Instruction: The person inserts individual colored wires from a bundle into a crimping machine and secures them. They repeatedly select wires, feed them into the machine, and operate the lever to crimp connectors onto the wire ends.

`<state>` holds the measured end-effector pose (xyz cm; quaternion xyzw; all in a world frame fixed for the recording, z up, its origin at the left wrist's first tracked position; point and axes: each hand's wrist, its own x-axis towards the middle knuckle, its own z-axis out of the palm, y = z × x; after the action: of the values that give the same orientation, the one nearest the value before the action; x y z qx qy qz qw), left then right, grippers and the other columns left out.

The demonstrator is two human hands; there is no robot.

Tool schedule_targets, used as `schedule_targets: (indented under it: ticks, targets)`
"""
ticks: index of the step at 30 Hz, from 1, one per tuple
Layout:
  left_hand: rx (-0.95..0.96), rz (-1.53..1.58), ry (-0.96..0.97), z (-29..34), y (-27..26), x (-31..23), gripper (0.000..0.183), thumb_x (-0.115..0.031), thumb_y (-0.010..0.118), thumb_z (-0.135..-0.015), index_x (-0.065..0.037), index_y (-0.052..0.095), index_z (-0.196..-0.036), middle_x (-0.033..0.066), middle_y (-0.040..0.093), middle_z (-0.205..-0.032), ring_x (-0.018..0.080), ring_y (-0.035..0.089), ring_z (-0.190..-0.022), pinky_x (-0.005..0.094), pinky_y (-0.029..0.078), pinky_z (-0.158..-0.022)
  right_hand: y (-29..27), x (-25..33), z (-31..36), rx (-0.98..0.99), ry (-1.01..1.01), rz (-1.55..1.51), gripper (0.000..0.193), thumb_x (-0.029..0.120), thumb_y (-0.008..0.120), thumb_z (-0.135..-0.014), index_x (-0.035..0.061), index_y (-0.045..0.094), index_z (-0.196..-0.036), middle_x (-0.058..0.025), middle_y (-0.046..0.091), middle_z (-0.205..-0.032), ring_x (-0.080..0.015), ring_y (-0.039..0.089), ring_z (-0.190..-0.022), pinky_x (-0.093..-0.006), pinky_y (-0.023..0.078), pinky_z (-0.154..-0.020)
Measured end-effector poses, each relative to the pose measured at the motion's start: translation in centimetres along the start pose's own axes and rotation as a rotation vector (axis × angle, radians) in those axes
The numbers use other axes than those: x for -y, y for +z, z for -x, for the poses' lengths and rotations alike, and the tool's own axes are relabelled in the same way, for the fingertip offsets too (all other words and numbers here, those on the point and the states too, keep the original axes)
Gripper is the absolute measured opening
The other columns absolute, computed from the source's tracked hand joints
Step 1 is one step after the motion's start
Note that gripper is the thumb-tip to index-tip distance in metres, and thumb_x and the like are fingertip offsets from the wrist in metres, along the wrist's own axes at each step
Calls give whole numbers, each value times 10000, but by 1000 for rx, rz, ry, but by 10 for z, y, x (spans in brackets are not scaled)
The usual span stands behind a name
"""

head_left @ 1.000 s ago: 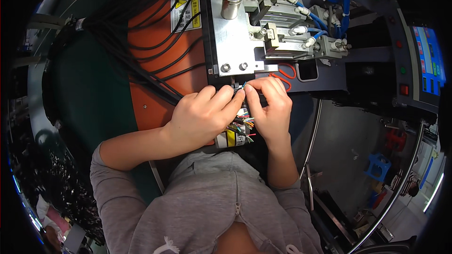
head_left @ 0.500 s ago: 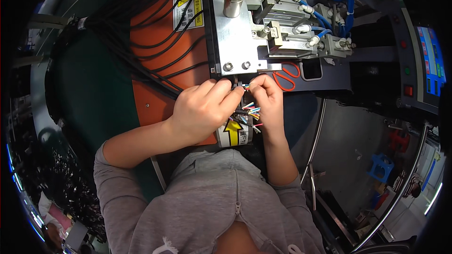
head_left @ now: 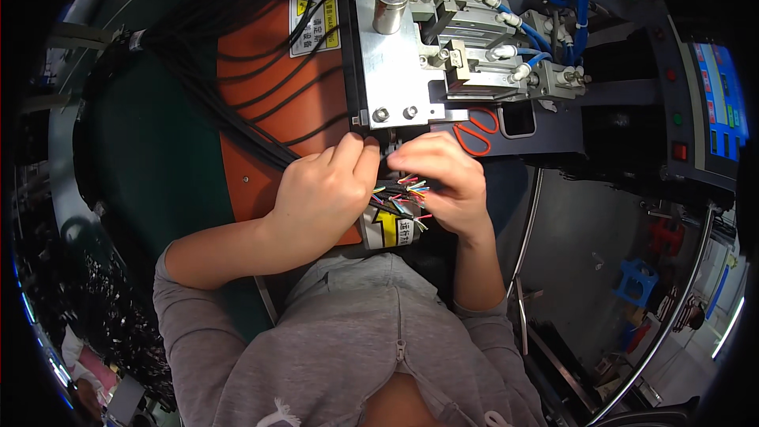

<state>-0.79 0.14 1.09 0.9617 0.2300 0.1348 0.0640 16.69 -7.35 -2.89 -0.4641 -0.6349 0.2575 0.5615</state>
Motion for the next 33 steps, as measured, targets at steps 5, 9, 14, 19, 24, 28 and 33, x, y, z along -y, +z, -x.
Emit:
schedule_targets:
  ticks: [5, 9, 14, 19, 24, 28, 33]
  targets:
    - [-15, 170, 47, -3, -1, 5, 313, -67, 645, -713, 5, 637, -1017, 68, 555, -798, 181, 604, -647, 298, 478, -560, 0, -5, 0, -19, -104, 47, 265, -30, 698, -591, 23, 682, -851, -73, 677, -808, -236, 631, -751, -317, 483, -730]
    - [-263, 277, 292, -10, -8, 12, 334, -93, 678, -712, 3, 651, -1031, 88, 595, -965, 179, 593, -682, 290, 461, -576, -3, 3, 12, -203, -73, 71, 217, -14, 785, -627, 32, 684, -814, -76, 667, -784, -216, 616, -733, -312, 478, -696]
    - [-319, 320, 356, -13, -6, 8, 375, -109, 711, -708, 15, 658, -1058, 87, 619, -949, 153, 551, -619, 242, 426, -489, -3, 17, 10, -278, -171, -83, 286, -39, 795, -625, 31, 661, -867, -91, 668, -833, -212, 613, -740, -303, 472, -697]
    - [-280, 370, 273, -9, -7, 7, 240, -153, 687, -769, 20, 653, -932, 62, 588, -707, 186, 565, -552, 290, 407, -434, 21, 21, 3, -526, -207, 110, 369, 2, 820, -625, 33, 638, -944, -89, 652, -831, -214, 606, -749, -313, 486, -658]
    - [-315, 366, 259, -10, -2, 7, 224, -129, 709, -745, 25, 643, -893, 62, 563, -687, 187, 556, -547, 292, 393, -426, 13, 26, -1, -467, -162, 434, 321, 72, 827, -637, 37, 649, -902, -67, 631, -838, -218, 585, -752, -314, 473, -669]
    - [-335, 338, 259, -9, 2, 8, 221, -149, 692, -741, -22, 637, -914, 25, 502, -709, 140, 511, -578, 260, 371, -417, 4, 21, 1, -340, -83, 347, 223, 73, 800, -672, 33, 657, -838, -78, 624, -821, -210, 567, -715, -294, 452, -648]
    - [-243, 357, 242, -12, -4, 4, 191, -119, 717, -736, -3, 631, -861, 48, 494, -666, 176, 508, -538, 300, 358, -416, 3, 25, 4, -362, 370, -356, 148, -28, 766, -678, 6, 671, -786, -75, 632, -764, -178, 599, -713, -265, 466, -644]
